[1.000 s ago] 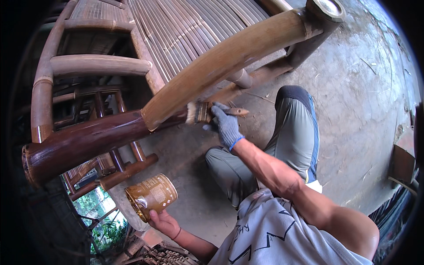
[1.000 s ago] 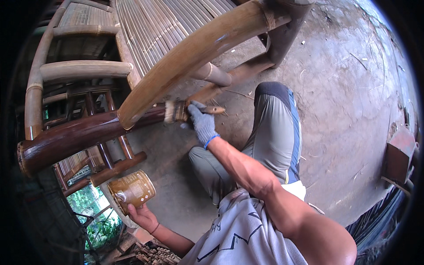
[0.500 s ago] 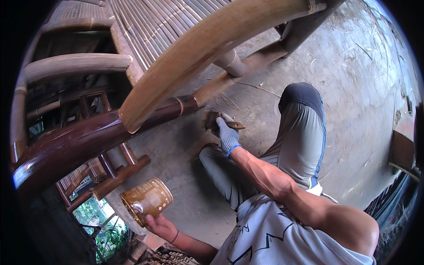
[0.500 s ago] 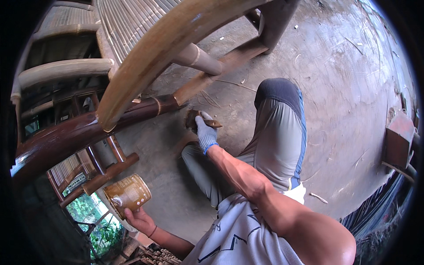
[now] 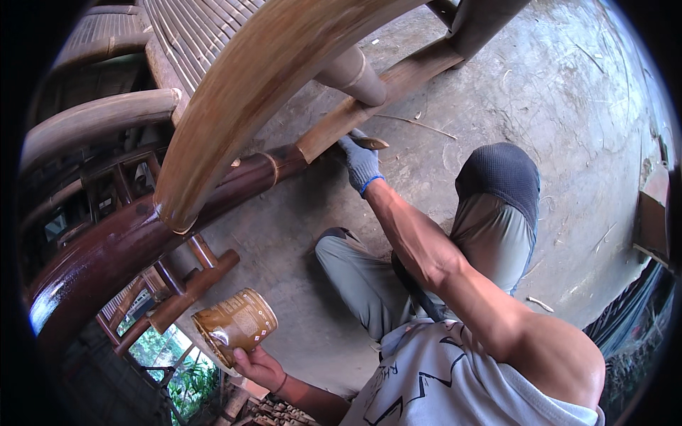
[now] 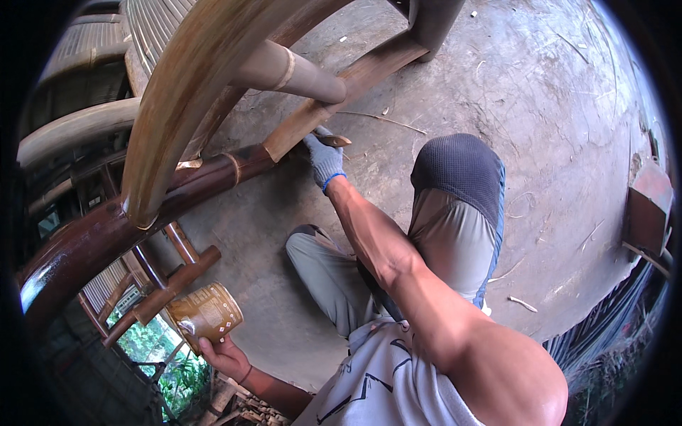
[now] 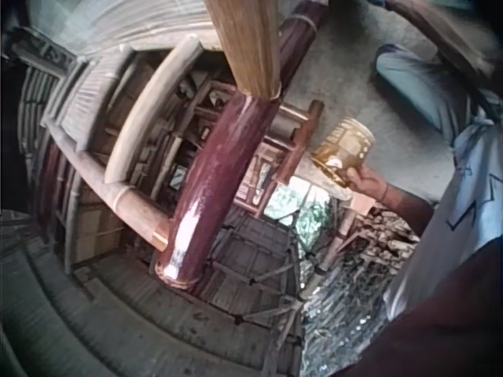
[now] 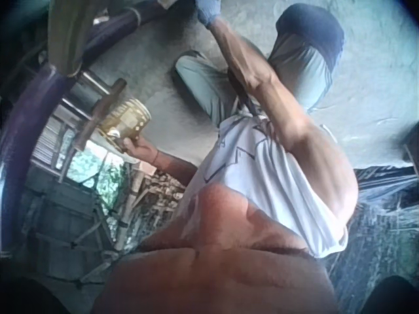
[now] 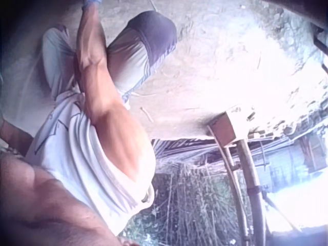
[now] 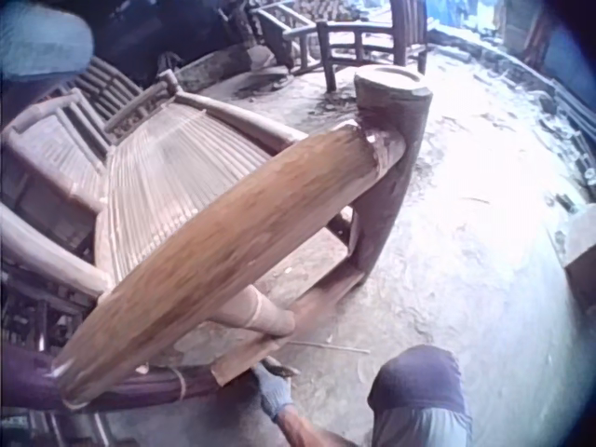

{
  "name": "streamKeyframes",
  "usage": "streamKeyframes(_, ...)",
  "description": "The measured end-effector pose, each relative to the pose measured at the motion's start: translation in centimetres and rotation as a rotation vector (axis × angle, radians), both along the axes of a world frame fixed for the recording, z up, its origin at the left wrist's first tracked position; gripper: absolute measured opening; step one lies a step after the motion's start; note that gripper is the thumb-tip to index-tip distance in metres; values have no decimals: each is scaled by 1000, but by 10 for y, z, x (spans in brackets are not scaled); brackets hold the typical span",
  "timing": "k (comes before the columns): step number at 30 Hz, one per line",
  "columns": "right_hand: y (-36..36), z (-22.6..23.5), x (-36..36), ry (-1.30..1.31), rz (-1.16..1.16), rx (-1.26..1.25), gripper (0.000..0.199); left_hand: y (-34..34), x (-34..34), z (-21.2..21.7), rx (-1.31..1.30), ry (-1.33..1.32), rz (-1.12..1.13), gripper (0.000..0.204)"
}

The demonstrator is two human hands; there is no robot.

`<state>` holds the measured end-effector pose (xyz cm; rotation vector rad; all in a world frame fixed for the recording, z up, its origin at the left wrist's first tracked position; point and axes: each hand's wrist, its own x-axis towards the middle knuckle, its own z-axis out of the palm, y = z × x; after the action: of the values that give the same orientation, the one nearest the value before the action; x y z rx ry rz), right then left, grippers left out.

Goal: The person applies a dark varnish to a bamboo chair using a brush. They dip the brush into a can and coat the chair's frame and seat, moving around the chair to cover different sections. The person then moves to a second bamboo chair and continues the varnishing process.

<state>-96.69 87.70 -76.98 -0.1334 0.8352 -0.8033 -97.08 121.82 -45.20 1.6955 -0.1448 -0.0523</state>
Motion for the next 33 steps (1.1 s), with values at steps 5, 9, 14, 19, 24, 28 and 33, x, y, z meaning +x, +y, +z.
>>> streamKeyframes(5,20,7,5,105,-5,-151,38,-1,-4,5,-16,-47,5,74)
streamKeyframes(9,69,24,8,201,-24,83,44,10,-2,3,-20,-11,7,72)
streamKeyframes(14,77,62,12,79,-157,223,46,-4,7,-6,-6,19,-55,70)
streamKeyframes(19,81,152,15,64,-134,225,46,16,-14,12,13,-17,-7,73)
streamKeyframes(24,29,161,7,331,55,-429,38,19,-14,1,-19,-3,58,69)
streamKeyframes(28,-5,243,2,392,257,-614,39,27,-14,0,2,-51,79,60)
streamKeyframes(33,7,266,-20,70,269,-781,37,15,-12,-4,-27,-83,70,54)
